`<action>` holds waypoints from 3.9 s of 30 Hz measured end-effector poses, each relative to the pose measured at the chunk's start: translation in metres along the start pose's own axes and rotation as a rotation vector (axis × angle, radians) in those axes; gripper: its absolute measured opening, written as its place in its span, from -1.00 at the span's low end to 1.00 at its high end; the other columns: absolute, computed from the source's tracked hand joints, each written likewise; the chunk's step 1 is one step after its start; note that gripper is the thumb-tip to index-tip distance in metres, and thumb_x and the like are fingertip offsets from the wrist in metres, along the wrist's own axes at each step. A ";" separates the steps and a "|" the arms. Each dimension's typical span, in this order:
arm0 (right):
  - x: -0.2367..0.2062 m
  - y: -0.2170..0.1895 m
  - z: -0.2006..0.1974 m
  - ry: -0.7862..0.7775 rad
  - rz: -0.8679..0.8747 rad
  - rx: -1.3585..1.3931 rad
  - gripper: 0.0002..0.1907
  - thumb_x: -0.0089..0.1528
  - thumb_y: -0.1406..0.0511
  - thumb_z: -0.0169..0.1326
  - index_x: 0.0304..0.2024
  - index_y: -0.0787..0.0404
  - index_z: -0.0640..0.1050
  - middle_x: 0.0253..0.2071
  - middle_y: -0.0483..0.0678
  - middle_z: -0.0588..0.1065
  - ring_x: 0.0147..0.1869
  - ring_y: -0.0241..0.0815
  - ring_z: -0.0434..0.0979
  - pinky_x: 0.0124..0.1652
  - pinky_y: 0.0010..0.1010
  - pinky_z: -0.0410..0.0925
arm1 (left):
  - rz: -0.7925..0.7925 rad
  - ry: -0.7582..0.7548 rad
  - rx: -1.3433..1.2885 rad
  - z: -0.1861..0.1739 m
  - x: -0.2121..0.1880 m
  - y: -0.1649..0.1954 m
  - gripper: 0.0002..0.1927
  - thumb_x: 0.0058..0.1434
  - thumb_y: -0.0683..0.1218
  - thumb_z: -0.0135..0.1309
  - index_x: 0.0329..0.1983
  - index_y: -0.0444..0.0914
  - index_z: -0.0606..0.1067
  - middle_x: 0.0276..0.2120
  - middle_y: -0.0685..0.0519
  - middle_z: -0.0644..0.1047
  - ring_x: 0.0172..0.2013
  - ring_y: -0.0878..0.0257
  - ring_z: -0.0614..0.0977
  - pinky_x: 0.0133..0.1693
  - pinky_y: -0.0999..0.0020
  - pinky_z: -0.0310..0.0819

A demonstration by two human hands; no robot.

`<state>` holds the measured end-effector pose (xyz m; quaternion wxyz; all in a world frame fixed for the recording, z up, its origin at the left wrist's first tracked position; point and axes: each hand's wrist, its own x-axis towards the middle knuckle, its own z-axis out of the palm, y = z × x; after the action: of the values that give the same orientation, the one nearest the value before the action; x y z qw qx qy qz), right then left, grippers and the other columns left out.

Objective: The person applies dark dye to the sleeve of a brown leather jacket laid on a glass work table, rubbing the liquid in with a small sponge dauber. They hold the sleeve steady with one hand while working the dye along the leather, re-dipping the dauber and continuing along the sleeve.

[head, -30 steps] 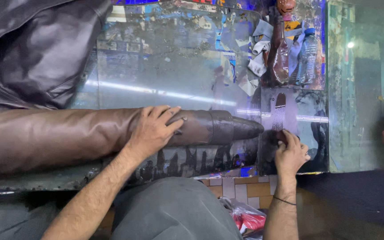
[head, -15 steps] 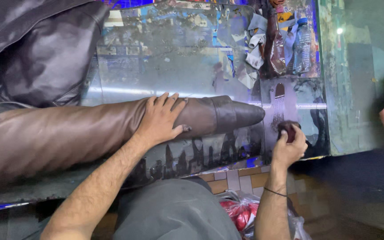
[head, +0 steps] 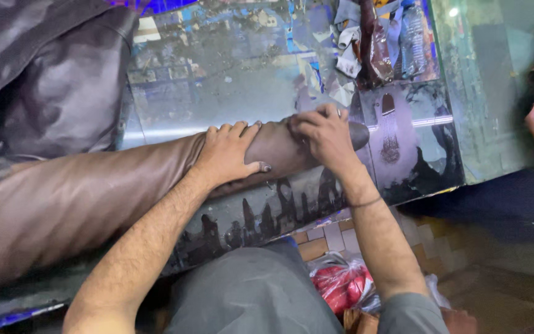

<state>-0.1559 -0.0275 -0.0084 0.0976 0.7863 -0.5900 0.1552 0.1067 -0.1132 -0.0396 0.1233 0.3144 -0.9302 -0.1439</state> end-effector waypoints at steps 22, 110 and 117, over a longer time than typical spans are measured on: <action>-0.062 -0.046 -0.014 0.224 0.206 0.048 -0.69 0.11 0.43 0.19 -0.13 -0.01 0.67 0.07 -0.16 0.54 0.06 0.00 0.44 0.01 -0.15 0.25 | 0.029 0.177 0.059 -0.004 -0.019 0.015 -0.10 0.02 0.39 0.20 0.32 -0.19 0.38 0.25 -0.18 0.40 0.23 -0.08 0.37 0.20 -0.13 0.13; -0.057 -0.062 0.031 0.259 0.261 0.060 -0.68 0.15 0.45 0.25 -0.07 0.02 0.68 0.10 -0.08 0.52 0.06 0.05 0.41 0.03 -0.16 0.25 | -0.028 -0.214 -0.052 -0.013 0.006 -0.032 0.39 -0.43 0.51 0.41 0.46 -0.11 0.17 0.25 -0.12 0.33 0.21 -0.13 0.35 0.08 -0.22 0.23; -0.078 -0.058 0.027 0.468 0.462 0.080 -0.71 0.21 0.46 0.19 -0.04 0.08 0.65 0.15 -0.08 0.49 0.18 0.06 0.36 0.17 -0.20 0.24 | -0.047 -0.220 -0.050 -0.019 0.003 -0.030 0.37 -0.41 0.49 0.41 0.47 -0.10 0.18 0.25 -0.10 0.34 0.21 -0.11 0.36 0.09 -0.22 0.23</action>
<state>-0.1167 0.0496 -0.0599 0.1618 0.5781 -0.7078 0.3725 0.1266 -0.1411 -0.0321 0.0247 0.3154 -0.9265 -0.2037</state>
